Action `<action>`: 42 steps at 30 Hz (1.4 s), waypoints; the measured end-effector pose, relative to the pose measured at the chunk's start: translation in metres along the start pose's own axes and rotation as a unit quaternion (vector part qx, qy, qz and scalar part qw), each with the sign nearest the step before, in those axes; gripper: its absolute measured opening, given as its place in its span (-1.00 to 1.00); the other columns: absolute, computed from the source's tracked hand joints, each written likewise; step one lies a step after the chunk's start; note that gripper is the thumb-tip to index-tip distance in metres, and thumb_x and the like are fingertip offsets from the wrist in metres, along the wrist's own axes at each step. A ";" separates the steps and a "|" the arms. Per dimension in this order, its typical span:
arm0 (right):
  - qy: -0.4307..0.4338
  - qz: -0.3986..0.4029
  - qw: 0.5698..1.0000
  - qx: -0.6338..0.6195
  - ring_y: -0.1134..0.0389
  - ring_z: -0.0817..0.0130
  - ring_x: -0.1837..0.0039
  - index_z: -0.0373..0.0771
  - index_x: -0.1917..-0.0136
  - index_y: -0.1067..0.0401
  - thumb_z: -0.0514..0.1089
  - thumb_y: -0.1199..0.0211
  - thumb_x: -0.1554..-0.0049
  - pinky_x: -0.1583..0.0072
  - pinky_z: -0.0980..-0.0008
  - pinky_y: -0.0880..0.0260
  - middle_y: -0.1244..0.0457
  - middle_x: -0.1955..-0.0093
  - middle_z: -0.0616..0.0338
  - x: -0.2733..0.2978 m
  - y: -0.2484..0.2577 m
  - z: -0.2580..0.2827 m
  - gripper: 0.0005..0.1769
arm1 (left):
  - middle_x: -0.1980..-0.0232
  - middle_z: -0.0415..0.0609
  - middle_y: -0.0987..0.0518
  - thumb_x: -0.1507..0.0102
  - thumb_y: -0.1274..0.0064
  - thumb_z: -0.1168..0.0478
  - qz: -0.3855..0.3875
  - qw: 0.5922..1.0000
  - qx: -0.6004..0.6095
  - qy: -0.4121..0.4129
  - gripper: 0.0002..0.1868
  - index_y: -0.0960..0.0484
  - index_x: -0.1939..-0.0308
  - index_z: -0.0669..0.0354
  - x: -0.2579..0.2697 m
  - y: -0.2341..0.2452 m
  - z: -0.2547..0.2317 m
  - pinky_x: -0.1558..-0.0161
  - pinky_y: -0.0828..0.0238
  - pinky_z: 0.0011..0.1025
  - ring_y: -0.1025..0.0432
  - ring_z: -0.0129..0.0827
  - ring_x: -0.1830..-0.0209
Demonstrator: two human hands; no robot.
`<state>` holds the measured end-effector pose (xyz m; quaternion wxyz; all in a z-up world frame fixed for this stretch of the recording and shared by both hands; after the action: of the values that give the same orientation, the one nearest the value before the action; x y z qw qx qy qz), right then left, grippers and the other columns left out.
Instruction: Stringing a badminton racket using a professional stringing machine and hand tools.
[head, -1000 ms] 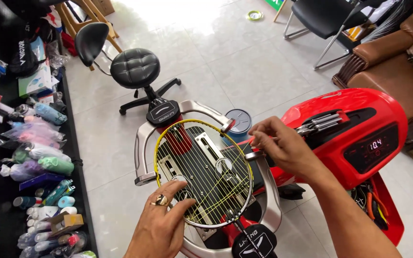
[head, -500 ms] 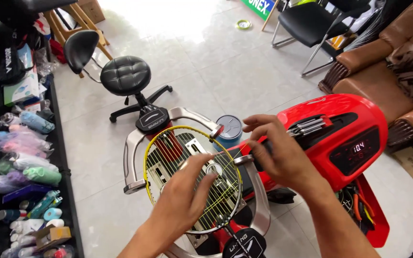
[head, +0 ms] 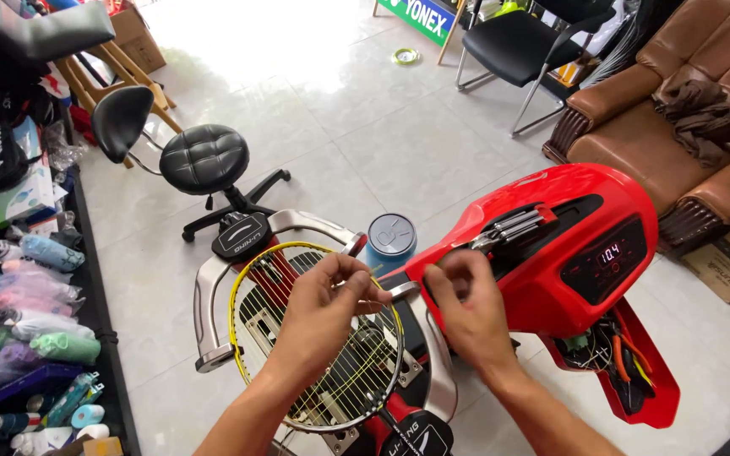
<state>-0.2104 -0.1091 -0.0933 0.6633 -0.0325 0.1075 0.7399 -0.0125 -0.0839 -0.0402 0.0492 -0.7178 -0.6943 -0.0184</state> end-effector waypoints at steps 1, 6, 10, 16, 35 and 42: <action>-0.066 -0.048 0.996 -0.034 -0.27 0.47 0.01 -0.25 -0.09 -0.35 0.00 -0.29 -0.26 -0.01 0.45 -0.33 -0.26 0.04 0.20 0.008 0.008 -0.029 -0.69 | 0.24 -0.02 -0.61 -0.38 0.09 0.27 -0.013 0.997 0.051 0.048 -0.82 -0.51 0.10 0.37 0.000 0.000 0.002 0.06 -0.67 -0.37 -0.64 -0.37 0.18; -0.362 -0.011 0.906 -0.218 -0.29 0.49 0.05 -0.23 -0.15 -0.41 0.22 -0.18 -0.16 0.04 0.46 -0.32 -0.33 0.06 0.22 0.036 -0.002 -0.055 -0.48 | 0.26 0.01 -0.62 -0.38 0.10 0.25 -0.019 0.985 0.127 0.116 -0.84 -0.49 0.11 0.32 0.000 0.002 0.015 0.09 -0.65 -0.35 -0.63 -0.34 0.19; -0.397 0.139 0.843 -0.335 -0.39 0.39 -0.02 -0.40 -0.25 -0.42 0.28 -0.18 -0.15 0.01 0.41 -0.39 -0.38 -0.03 0.12 0.037 -0.022 -0.056 -0.29 | 0.26 -0.01 -0.64 -0.39 0.06 0.23 -0.013 0.993 0.094 0.064 -0.82 -0.52 0.09 0.32 0.007 0.009 0.005 0.08 -0.57 -0.42 -0.60 -0.42 0.22; -0.379 0.238 0.760 -0.470 -0.42 0.31 -0.12 -0.39 -0.33 -0.34 0.18 -0.11 -0.25 -0.12 0.31 -0.47 -0.38 -0.14 0.01 0.030 -0.043 -0.057 -0.37 | 0.30 -0.06 -0.65 -0.37 -0.02 0.24 -0.029 0.999 -0.039 -0.005 -0.80 -0.61 0.12 0.35 0.019 0.023 0.008 0.12 -0.49 -0.49 -0.56 -0.51 0.24; -0.374 0.205 0.766 -0.481 -0.44 0.40 0.07 -0.29 -0.35 -0.37 0.08 -0.15 -0.29 0.24 0.54 -0.41 -0.41 -0.19 -0.10 0.030 -0.044 -0.072 -0.49 | 0.15 0.15 -0.49 -0.23 -0.10 0.38 -0.059 0.804 -0.532 -0.259 -0.91 -0.56 0.20 0.33 0.053 -0.006 0.001 0.11 -0.44 -0.16 -0.46 -0.02 0.19; -0.357 0.216 0.746 -0.519 -0.45 0.34 -0.06 -0.25 -0.36 -0.37 0.05 -0.15 -0.29 0.19 0.51 -0.43 -0.41 -0.22 -0.11 0.031 -0.047 -0.069 -0.53 | 0.06 0.21 -0.52 0.00 -0.06 0.48 -0.041 0.771 -0.575 -0.272 -0.76 -0.56 0.24 0.36 0.052 -0.009 0.005 -0.04 -0.42 -0.18 -0.45 -0.02 0.03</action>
<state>-0.1739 -0.0888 -0.1723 0.3565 -0.0814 -0.5340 0.7623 -0.0201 -0.0310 -0.0400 -0.5642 -0.5577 -0.5676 -0.2200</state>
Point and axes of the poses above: each hand's wrist, its own x-axis away from the middle knuckle, its own y-axis out of the back of the hand, z = x × y, the point moved 5 cm from there along -x, towards the middle knuckle
